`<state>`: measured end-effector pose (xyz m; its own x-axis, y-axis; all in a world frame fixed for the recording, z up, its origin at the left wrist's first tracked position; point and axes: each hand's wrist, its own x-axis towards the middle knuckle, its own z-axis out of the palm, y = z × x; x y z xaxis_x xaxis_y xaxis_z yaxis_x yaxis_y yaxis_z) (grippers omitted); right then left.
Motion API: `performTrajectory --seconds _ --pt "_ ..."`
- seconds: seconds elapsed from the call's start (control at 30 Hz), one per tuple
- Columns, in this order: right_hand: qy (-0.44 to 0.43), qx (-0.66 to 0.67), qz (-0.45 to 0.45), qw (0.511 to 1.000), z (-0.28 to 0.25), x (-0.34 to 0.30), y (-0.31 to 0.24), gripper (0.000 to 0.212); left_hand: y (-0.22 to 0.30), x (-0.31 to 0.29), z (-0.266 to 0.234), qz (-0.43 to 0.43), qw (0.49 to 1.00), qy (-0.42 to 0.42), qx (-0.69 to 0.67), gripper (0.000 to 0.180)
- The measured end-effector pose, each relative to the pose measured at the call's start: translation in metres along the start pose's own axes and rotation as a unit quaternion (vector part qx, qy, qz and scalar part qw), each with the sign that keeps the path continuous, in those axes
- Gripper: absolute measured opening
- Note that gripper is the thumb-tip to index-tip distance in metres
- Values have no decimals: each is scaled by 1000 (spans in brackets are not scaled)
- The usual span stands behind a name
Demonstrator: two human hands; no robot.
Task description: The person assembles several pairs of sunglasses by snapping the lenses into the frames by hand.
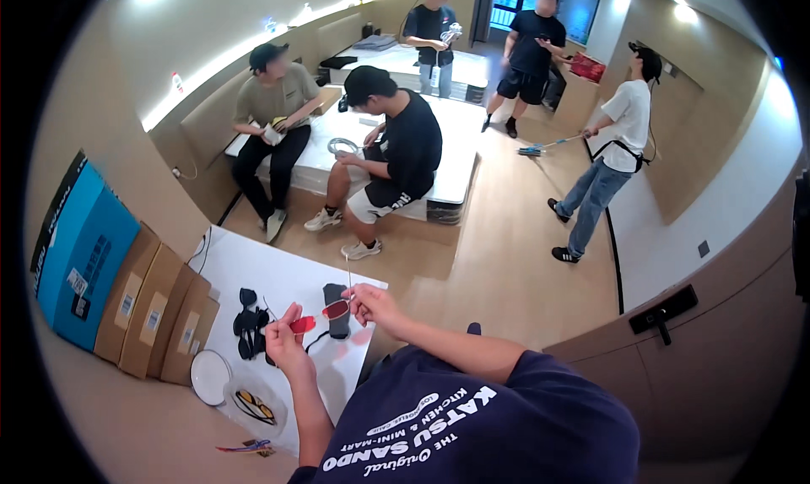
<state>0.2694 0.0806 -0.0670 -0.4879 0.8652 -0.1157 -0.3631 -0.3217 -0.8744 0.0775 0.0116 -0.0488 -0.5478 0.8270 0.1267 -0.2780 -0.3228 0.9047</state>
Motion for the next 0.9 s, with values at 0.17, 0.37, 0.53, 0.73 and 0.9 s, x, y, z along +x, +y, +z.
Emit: performTrajectory --seconds 0.17,0.37,0.53,0.73,0.9 --pt "-3 12 -18 1000 -4 -2 -4 38 -1 2 9 -8 998 -55 -21 18" --pt "6 -14 -41 999 -8 -4 -1 25 -1 0 12 -8 997 -73 -13 22" --pt "16 -25 -43 999 -7 -6 -5 22 -1 0 12 -22 996 -87 -14 24" --pt "54 -13 -52 997 -10 -5 -8 16 8 7 3 -114 982 -148 -35 23" --pt "86 3 -69 994 -13 -2 -8 9 17 12 -7 -226 955 -193 -6 24"
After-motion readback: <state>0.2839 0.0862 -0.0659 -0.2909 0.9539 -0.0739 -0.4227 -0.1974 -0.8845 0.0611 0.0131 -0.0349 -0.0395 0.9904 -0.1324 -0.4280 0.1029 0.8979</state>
